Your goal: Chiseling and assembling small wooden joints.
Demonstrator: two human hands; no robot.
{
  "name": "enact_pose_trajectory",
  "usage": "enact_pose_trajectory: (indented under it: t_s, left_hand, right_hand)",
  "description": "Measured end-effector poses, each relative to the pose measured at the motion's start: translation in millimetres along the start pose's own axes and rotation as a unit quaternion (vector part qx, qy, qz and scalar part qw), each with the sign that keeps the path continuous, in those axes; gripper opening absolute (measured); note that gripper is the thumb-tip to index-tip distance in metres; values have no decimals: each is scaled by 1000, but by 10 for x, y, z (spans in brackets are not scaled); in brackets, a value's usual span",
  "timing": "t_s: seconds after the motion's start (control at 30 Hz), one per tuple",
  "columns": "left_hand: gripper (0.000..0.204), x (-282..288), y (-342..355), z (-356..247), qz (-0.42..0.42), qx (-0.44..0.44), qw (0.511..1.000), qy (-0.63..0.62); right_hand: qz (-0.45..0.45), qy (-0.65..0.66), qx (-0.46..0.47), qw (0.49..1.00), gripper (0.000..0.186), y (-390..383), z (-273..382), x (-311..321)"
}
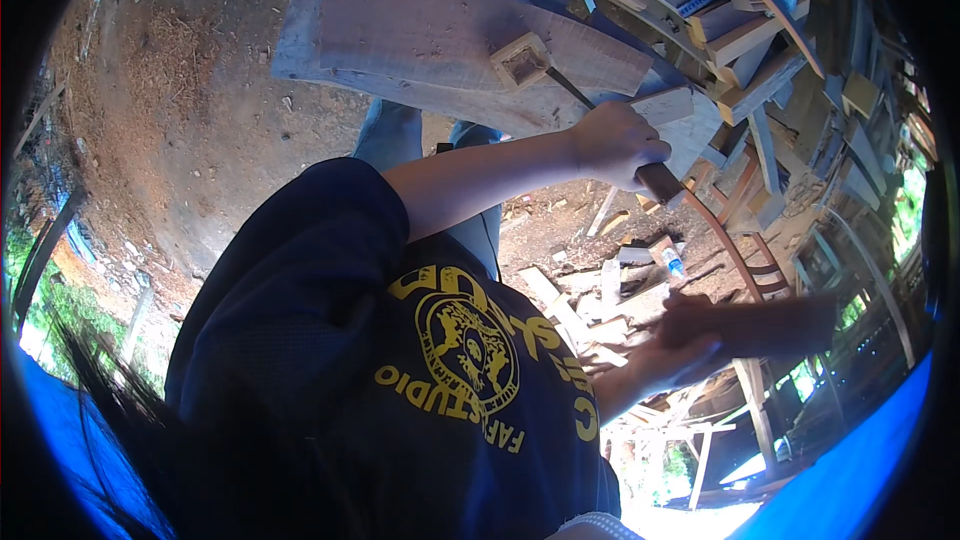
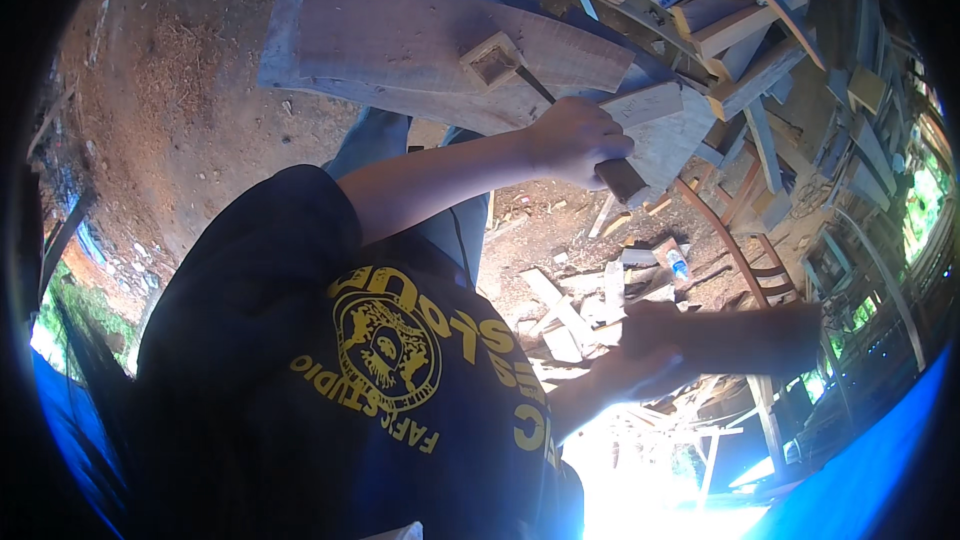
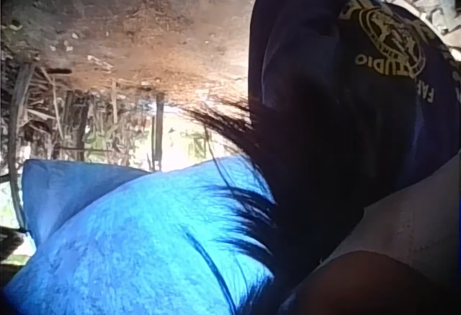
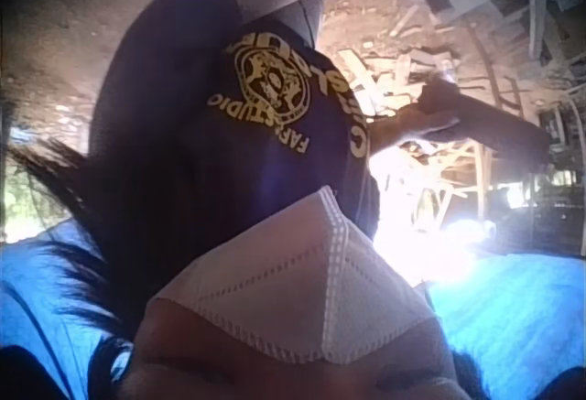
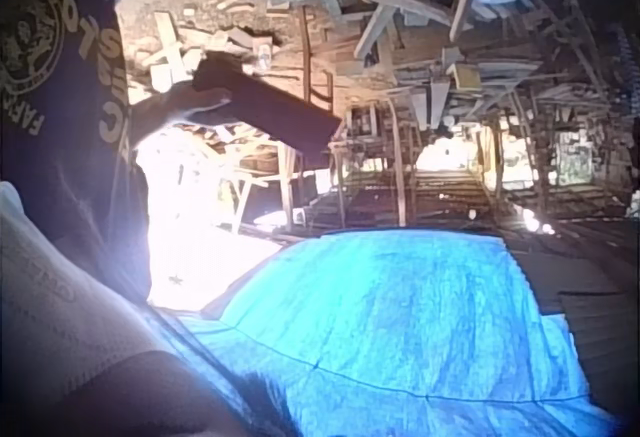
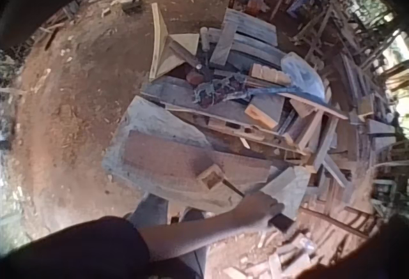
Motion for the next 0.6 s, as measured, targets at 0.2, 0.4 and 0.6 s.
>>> enact_pose_trajectory:
  t_s: [0.2,0.4,0.6]
  left_hand:
    - [24,101,30,-51,-47,-13,999,-15]
    - [22,37,40,-32,-36,-15,999,11]
    - [23,-46,4,-44,9,-14,1000,6]
  right_hand:
    - [-47,157,83,983,55,-118,84,179]
    - [161,-19,-202,966,62,-339,-549,-693]
    - [-212,233,-82,945,59,-321,-441,212]
Point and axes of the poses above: each hand's wrist, its own y-axis towards the middle knuckle, its own x-axis out of the back of the hand, z = x × y, the point moved 10 cm from there along y, towards the middle knuckle, and after that the axes turned 5 degrees about z, right-handed, at the moved point
